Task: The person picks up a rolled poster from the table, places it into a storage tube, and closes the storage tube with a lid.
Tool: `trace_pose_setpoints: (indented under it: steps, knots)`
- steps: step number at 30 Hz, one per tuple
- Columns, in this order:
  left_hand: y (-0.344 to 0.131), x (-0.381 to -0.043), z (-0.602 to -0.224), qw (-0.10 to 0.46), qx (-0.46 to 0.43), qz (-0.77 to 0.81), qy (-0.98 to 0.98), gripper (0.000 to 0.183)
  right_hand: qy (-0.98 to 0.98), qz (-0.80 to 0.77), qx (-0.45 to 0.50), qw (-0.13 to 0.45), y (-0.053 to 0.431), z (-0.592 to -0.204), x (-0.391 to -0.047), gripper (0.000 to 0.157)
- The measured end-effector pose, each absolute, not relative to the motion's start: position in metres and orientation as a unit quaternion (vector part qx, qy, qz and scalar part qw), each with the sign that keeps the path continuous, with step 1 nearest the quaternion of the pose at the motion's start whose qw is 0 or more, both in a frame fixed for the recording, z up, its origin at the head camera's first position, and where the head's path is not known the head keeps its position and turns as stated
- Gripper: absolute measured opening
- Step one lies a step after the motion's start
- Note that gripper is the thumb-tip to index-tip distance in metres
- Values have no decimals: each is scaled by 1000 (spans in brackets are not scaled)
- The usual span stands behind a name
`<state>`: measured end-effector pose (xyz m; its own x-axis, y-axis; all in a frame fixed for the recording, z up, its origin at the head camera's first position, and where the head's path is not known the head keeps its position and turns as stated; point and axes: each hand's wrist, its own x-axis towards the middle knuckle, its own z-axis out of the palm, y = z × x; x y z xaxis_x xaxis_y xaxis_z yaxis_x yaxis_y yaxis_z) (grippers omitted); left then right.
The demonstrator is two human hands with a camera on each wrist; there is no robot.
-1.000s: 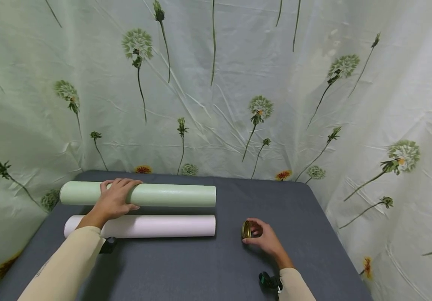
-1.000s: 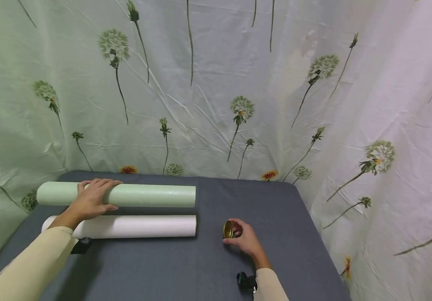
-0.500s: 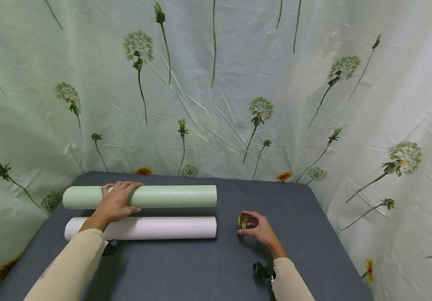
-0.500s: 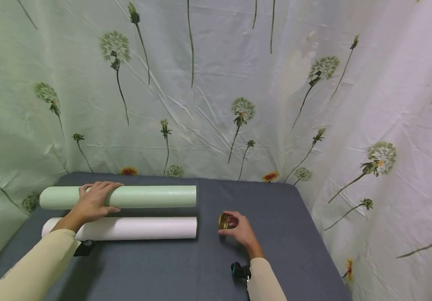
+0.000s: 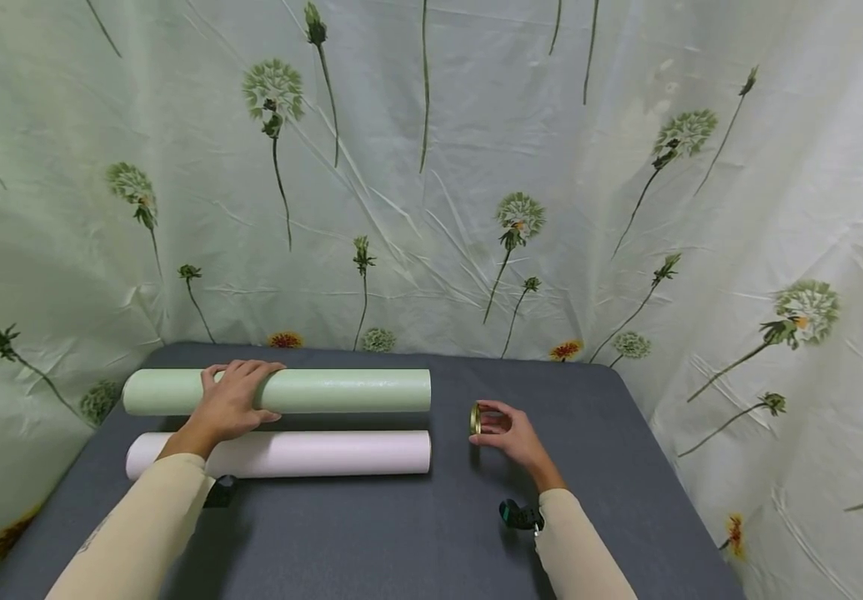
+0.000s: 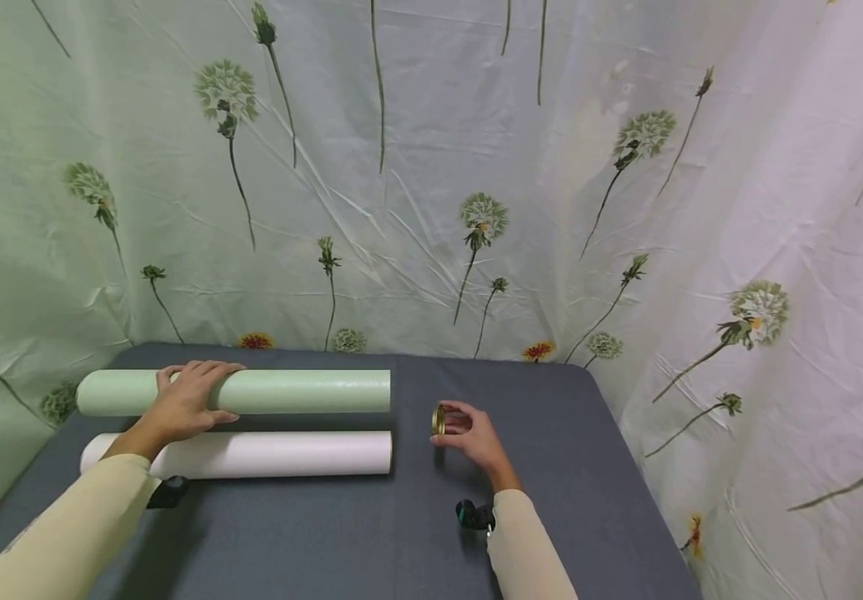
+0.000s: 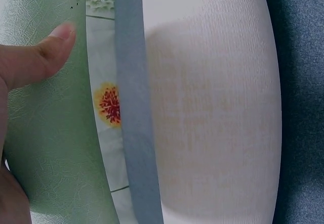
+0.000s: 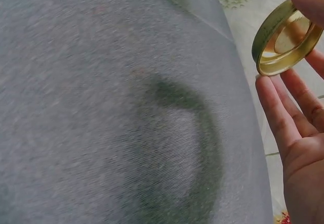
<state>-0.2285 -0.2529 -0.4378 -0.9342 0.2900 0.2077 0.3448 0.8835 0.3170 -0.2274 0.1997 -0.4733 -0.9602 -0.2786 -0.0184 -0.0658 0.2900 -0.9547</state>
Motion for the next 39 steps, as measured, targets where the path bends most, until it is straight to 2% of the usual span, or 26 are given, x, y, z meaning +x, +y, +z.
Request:
trace_pose_setpoints:
  steps: [12,33,39]
  knots:
    - [-251,-231,-439,75,-165,-183,-966,74,759,-634,-121,89,196,-493,-253,60]
    - [-249,-234,-438,77,-164,-180,-967,74,691,-708,-103,103,176,-488,-267,57]
    - [-248,-234,-438,81,-166,-183,-966,74,670,-724,-127,100,171,-485,-270,59]
